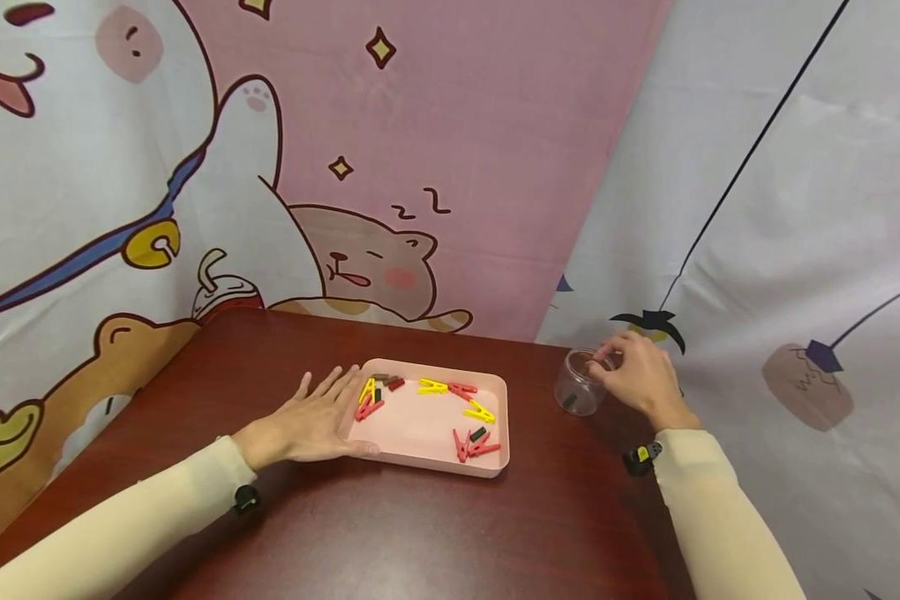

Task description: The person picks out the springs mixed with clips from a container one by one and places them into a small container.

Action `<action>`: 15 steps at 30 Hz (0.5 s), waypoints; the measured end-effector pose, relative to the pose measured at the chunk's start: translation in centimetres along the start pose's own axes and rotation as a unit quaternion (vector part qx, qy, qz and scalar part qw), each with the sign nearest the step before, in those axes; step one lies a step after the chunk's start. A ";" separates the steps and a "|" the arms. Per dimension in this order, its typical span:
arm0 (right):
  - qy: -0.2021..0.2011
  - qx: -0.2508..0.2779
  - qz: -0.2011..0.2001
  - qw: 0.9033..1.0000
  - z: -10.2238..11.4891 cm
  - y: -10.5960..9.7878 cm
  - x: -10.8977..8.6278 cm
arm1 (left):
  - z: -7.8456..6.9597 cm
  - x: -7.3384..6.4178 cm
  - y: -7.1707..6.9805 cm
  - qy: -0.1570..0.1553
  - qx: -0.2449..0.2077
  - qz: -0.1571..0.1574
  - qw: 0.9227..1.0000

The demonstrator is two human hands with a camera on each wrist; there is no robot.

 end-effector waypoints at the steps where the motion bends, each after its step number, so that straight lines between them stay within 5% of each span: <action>1: 0.002 0.000 0.001 1.000 -0.1 0.0 0.0 | 0.0 0.0 0.0 0.000 0.000 0.000 1.000; 15: 0.050 0.005 0.031 0.998 0.2 0.8 -0.1 | 0.0 0.0 0.0 0.001 0.000 -0.003 1.000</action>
Point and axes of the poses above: each hand's wrist, its own x-axis towards the middle knuckle, its own y-axis out of the palm, z = x × y, the point moved 4 cm from there along x, towards the middle knuckle, and after that the axes turned 13 degrees about x, right-handed, at the moved point
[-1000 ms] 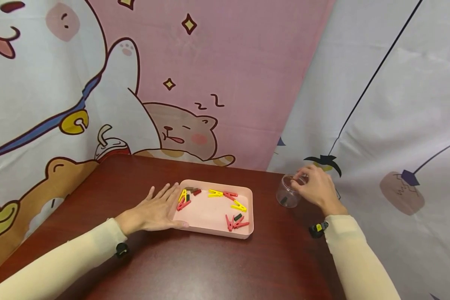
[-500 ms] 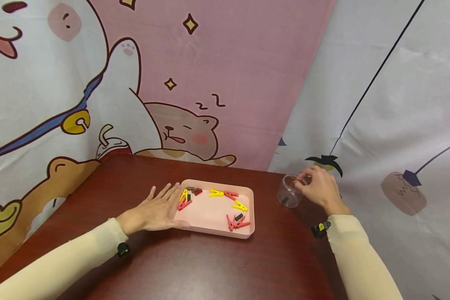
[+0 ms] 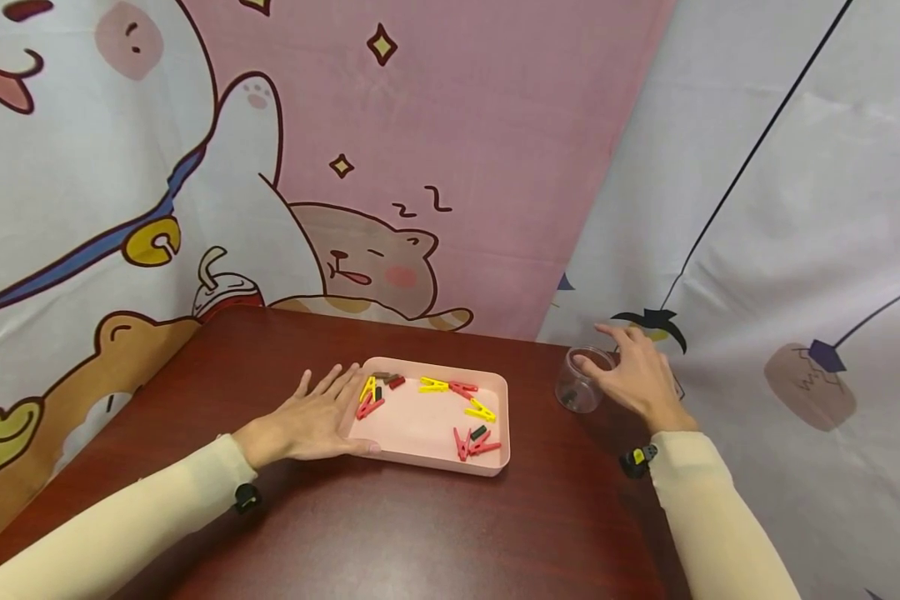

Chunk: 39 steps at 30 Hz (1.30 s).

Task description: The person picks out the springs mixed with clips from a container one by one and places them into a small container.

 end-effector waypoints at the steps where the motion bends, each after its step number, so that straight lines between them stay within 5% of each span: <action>1: 0.000 -0.001 -0.001 1.000 0.1 0.0 0.0 | 0.0 0.0 0.0 0.000 -0.001 0.000 1.000; 25: -0.090 -0.002 -0.031 0.995 5.1 2.3 -1.2 | -0.1 0.0 -0.3 -0.002 0.001 -0.002 1.000; 39: -0.126 -0.010 -0.005 0.992 8.6 4.5 -1.8 | -0.1 -0.2 -0.2 -0.005 -0.001 -0.012 1.000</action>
Point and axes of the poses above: each hand's wrist, its own x-axis towards the middle knuckle, its own y-axis out of the palm, z = x × y, the point moved 4 cm from there along x, towards the middle knuckle, and after that the axes turned 13 degrees about x, right-handed, at the moved point
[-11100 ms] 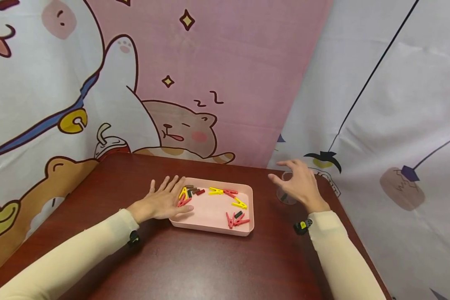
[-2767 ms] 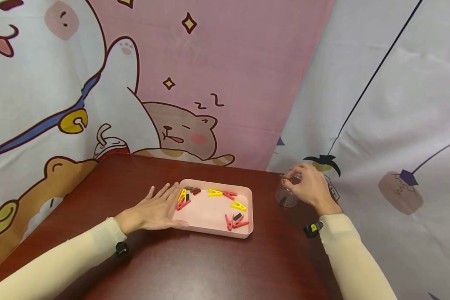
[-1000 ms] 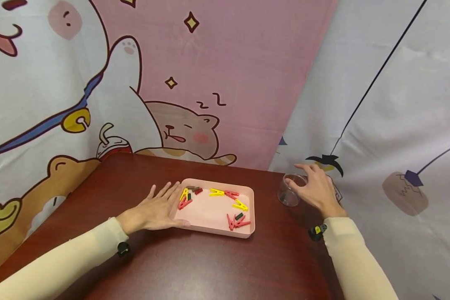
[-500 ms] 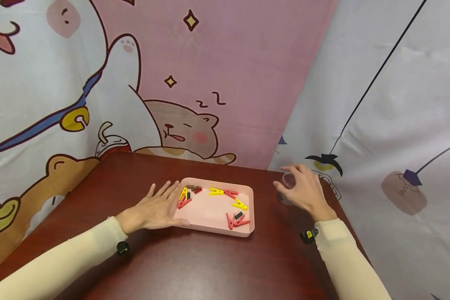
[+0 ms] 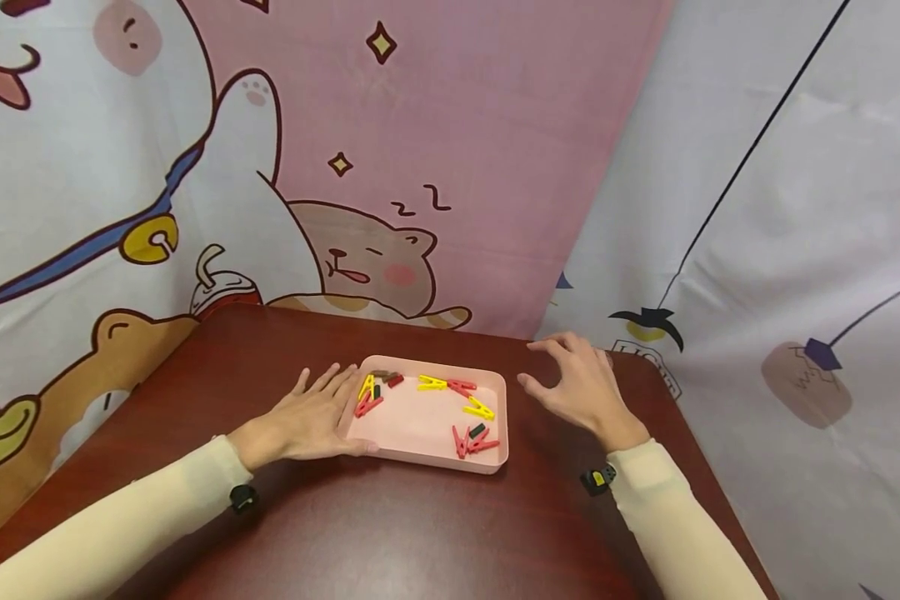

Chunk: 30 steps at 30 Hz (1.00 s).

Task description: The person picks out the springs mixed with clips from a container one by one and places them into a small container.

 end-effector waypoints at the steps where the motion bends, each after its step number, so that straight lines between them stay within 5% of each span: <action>1: -0.003 -0.001 0.005 1.000 0.2 0.2 0.0 | 0.0 -0.1 0.0 0.001 0.001 0.000 1.000; 30: -0.079 -0.003 0.078 0.994 6.1 4.3 1.9 | 0.1 -0.6 0.0 0.006 0.006 -0.013 1.000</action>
Point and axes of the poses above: each hand's wrist, its own x-axis towards the middle knuckle, its own y-axis out of the palm, z = x × y, the point moved 4 cm from there along x, towards the middle knuckle, and after that the axes turned 13 degrees about x, right-handed, at the moved point
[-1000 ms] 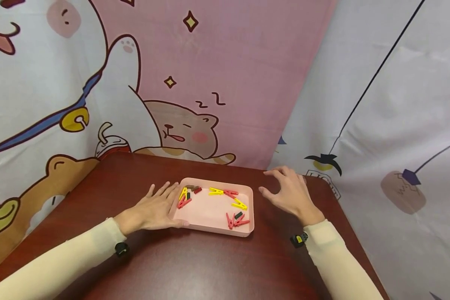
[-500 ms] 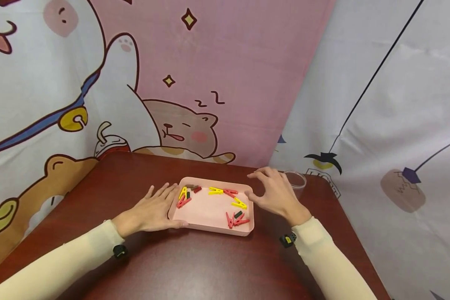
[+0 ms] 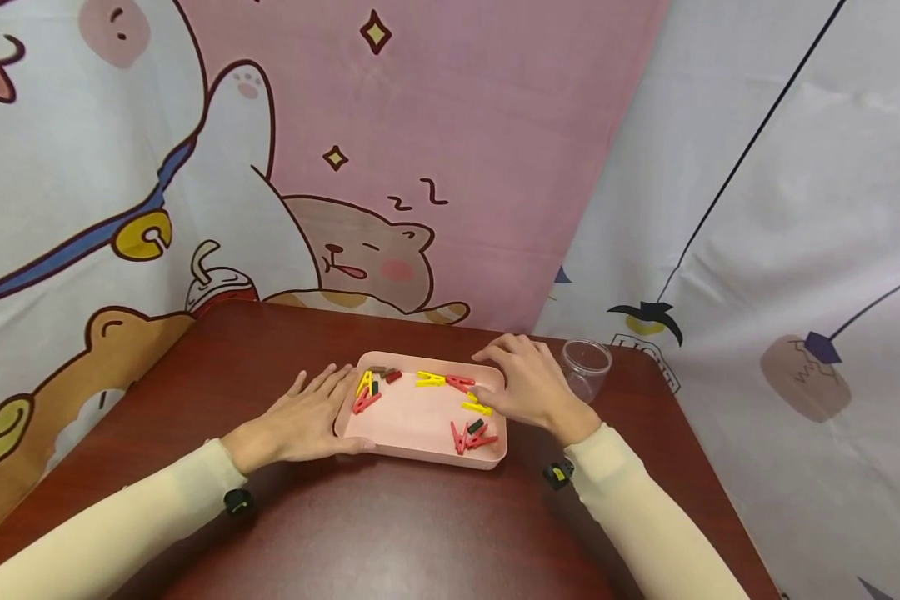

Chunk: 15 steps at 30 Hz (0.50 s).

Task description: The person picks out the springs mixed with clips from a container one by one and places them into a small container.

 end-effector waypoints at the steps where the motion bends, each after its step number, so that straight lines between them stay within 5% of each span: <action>1: -0.002 0.000 0.001 1.000 0.1 0.2 0.2 | 0.0 0.0 0.0 0.000 0.001 -0.001 1.000; 15: -0.017 -0.005 0.046 0.999 2.5 2.5 3.2 | -0.2 -0.1 -0.1 -0.001 0.002 0.000 1.000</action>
Point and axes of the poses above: each hand's wrist, its own x-axis towards the middle knuckle, its own y-axis out of the palm, z = x × y, the point moved 4 cm from there along x, towards the middle knuckle, and after that the axes turned 13 degrees about x, right-handed, at the moved point
